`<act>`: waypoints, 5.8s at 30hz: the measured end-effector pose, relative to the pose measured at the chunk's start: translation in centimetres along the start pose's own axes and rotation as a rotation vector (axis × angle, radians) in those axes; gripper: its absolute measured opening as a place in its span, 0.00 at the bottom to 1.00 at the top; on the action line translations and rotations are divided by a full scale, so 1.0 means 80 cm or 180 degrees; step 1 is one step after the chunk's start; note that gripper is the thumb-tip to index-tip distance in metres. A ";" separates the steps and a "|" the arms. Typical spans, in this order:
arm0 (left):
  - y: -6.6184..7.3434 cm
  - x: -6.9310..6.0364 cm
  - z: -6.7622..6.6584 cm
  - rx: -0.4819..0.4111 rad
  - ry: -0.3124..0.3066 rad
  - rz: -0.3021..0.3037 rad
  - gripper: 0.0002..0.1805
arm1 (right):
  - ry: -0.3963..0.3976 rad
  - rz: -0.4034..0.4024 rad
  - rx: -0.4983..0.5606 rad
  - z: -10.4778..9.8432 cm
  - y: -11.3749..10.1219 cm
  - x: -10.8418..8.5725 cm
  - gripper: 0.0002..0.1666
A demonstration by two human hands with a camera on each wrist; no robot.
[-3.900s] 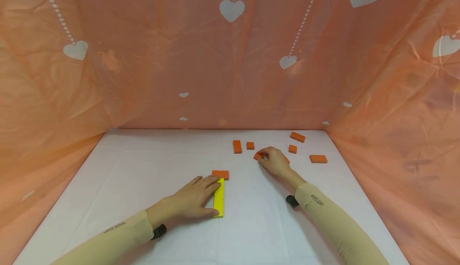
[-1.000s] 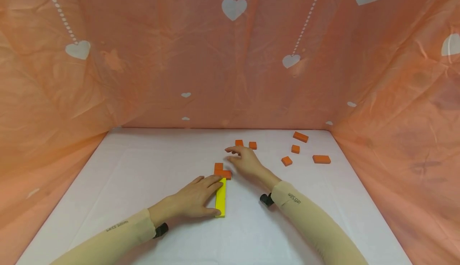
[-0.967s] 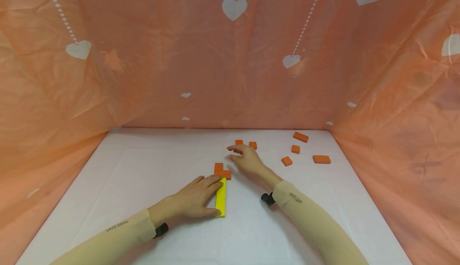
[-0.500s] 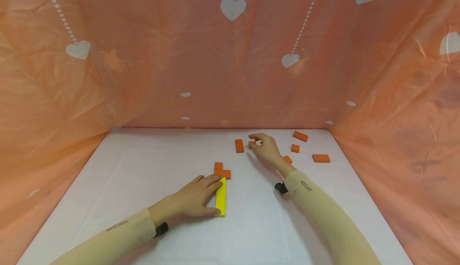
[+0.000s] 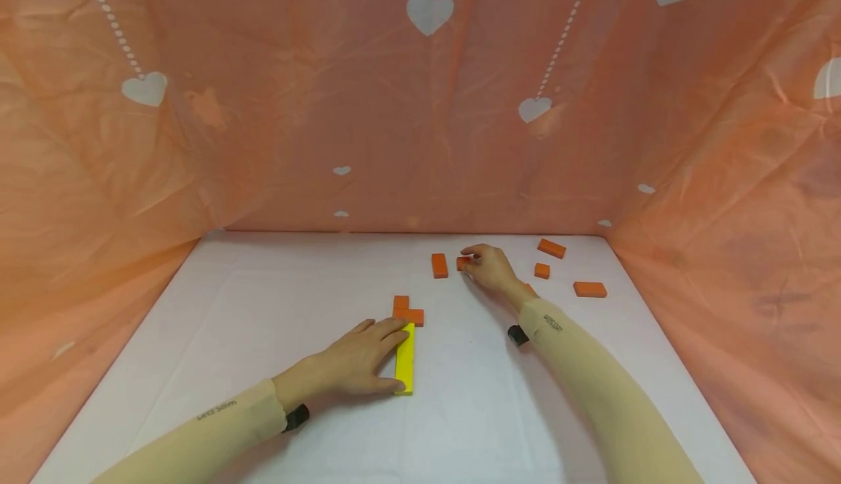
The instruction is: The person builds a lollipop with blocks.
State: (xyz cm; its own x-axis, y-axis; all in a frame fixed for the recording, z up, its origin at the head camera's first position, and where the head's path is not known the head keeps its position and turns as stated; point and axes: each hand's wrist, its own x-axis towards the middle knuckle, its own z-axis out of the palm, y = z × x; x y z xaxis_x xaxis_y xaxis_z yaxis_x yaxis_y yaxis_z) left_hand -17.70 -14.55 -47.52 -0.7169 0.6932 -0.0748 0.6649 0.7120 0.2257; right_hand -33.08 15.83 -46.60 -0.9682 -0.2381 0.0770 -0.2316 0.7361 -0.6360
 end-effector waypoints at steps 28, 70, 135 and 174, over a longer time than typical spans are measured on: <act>0.002 -0.001 -0.001 0.0022 -0.0027 -0.0014 0.49 | 0.0066 -0.0213 0.0123 0.005 -0.008 -0.007 0.16; -0.003 -0.001 -0.002 0.0028 0.0051 0.0142 0.47 | -0.0585 -0.0978 -0.0156 0.075 -0.075 -0.054 0.13; -0.001 0.001 -0.001 -0.0022 -0.0031 0.0008 0.48 | -0.0219 -0.0395 0.0144 0.017 -0.025 -0.006 0.28; 0.002 0.000 -0.003 -0.0051 -0.0017 0.0013 0.49 | -0.0403 -0.0757 -0.0141 0.043 -0.050 0.011 0.31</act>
State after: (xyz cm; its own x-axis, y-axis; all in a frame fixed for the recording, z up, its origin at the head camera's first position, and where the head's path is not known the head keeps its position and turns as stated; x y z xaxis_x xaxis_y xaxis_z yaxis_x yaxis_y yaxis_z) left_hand -17.65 -14.47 -47.26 -0.7130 0.6967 -0.0790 0.6644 0.7073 0.2416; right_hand -32.70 10.47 -46.64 -0.8671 -0.4830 0.1219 -0.4579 0.6763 -0.5770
